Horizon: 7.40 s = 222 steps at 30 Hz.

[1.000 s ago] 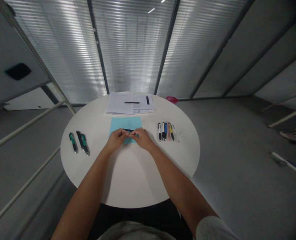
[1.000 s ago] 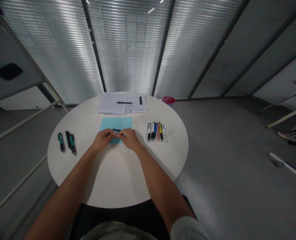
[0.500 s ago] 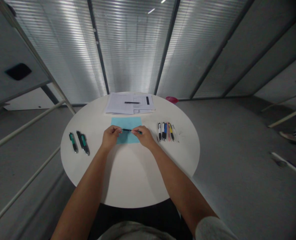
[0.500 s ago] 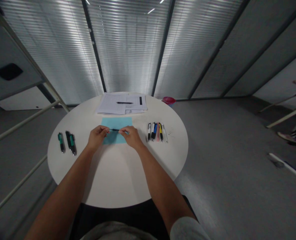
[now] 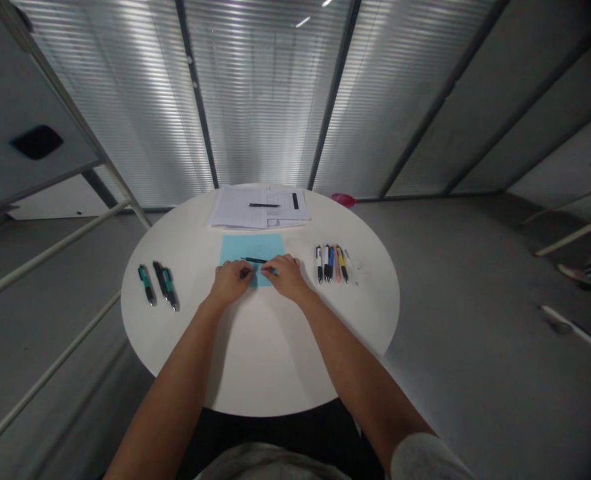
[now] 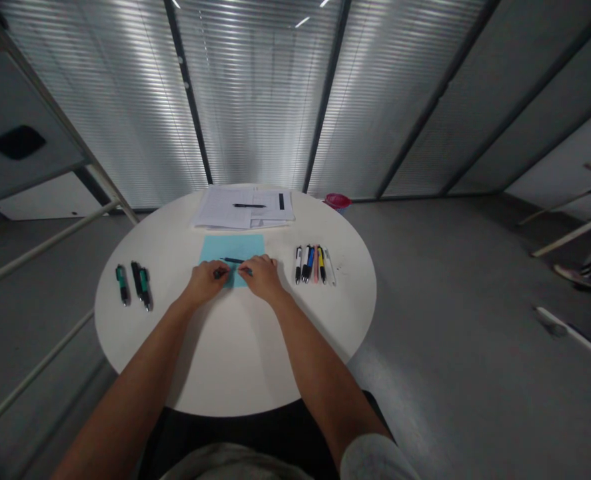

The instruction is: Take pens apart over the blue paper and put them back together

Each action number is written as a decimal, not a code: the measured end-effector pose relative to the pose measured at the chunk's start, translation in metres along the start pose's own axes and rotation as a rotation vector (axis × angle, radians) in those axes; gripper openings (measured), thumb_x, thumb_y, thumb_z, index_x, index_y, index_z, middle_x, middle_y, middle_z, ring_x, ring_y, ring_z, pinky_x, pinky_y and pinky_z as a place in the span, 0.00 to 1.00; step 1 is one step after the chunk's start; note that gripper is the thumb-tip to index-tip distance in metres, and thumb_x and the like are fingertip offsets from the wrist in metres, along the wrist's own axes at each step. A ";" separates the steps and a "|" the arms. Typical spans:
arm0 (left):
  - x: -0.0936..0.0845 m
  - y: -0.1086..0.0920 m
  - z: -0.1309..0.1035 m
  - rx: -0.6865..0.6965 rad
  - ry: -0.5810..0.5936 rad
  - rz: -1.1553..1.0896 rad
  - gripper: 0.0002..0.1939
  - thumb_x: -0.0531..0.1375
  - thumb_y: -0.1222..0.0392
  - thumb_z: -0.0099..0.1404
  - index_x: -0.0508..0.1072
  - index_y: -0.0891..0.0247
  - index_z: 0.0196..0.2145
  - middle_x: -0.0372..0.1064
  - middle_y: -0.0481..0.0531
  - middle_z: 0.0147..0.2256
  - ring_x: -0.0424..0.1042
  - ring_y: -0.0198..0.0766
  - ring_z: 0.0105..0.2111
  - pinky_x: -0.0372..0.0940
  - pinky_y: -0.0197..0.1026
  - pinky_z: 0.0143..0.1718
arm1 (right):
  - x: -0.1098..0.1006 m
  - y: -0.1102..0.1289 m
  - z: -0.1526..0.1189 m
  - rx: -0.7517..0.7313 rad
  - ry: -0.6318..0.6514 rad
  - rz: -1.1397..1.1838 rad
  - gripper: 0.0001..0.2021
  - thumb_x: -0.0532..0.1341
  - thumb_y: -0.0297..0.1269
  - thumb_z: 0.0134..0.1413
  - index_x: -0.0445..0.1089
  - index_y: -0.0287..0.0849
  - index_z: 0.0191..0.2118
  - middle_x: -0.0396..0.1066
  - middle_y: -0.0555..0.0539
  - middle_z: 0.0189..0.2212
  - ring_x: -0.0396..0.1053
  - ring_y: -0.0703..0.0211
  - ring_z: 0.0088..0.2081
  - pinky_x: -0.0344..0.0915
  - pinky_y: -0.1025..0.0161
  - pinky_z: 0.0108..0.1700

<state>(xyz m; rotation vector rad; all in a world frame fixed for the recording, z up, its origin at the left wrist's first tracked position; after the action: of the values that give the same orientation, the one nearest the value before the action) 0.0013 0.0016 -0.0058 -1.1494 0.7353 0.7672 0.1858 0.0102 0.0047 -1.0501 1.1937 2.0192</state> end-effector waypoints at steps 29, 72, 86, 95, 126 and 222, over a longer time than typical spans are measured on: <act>-0.002 0.004 0.000 -0.032 -0.081 -0.084 0.12 0.57 0.58 0.58 0.76 0.59 0.39 0.73 0.53 0.34 0.69 0.43 0.36 0.61 0.42 0.40 | -0.003 -0.007 0.000 0.189 -0.064 -0.143 0.13 0.57 0.41 0.60 0.72 0.50 0.49 0.69 0.43 0.46 0.59 0.48 0.49 0.51 0.53 0.48; -0.013 -0.007 0.005 -0.330 -0.309 -1.095 0.15 0.67 0.51 0.50 0.75 0.64 0.30 0.70 0.50 0.27 0.59 0.28 0.20 0.54 0.35 0.22 | 0.000 -0.024 0.014 0.164 -0.211 0.889 0.12 0.61 0.44 0.51 0.74 0.44 0.39 0.73 0.50 0.33 0.67 0.63 0.33 0.63 0.64 0.38; -0.010 0.001 0.006 -0.359 -0.355 -1.153 0.13 0.66 0.51 0.51 0.74 0.64 0.29 0.71 0.50 0.28 0.60 0.28 0.21 0.56 0.34 0.24 | -0.009 -0.029 0.018 0.510 -0.374 1.482 0.20 0.70 0.46 0.36 0.70 0.46 0.38 0.69 0.56 0.29 0.65 0.70 0.24 0.60 0.71 0.24; -0.020 0.012 0.006 -0.403 -0.506 -0.997 0.13 0.63 0.51 0.53 0.73 0.64 0.31 0.74 0.52 0.30 0.62 0.30 0.23 0.58 0.34 0.26 | -0.017 -0.042 0.018 0.615 -0.641 1.596 0.19 0.72 0.44 0.34 0.65 0.45 0.32 0.69 0.56 0.27 0.66 0.69 0.24 0.62 0.71 0.24; -0.006 0.012 -0.001 -0.156 -0.087 0.080 0.12 0.56 0.65 0.61 0.75 0.58 0.40 0.73 0.57 0.42 0.63 0.53 0.46 0.52 0.54 0.48 | -0.022 -0.010 0.004 0.105 -0.495 0.525 0.13 0.54 0.44 0.61 0.69 0.44 0.44 0.65 0.45 0.41 0.68 0.62 0.35 0.66 0.63 0.36; -0.007 -0.014 -0.003 0.038 -0.055 -0.270 0.15 0.55 0.50 0.64 0.78 0.58 0.36 0.76 0.53 0.37 0.71 0.44 0.41 0.62 0.45 0.49 | 0.002 0.003 0.002 -0.047 -0.040 0.405 0.06 0.58 0.37 0.60 0.72 0.44 0.38 0.73 0.51 0.36 0.68 0.63 0.41 0.61 0.63 0.46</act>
<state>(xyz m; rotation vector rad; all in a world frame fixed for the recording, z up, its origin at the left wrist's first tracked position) 0.0089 -0.0057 0.0058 -1.1599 0.5329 0.5530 0.1816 0.0109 0.0050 -0.8335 1.4341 2.3697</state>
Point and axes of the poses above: each hand's wrist, its own z-axis towards the middle knuckle, its own x-axis out of the palm, y = z × x, the point moved 1 cm from there along z, towards the middle knuckle
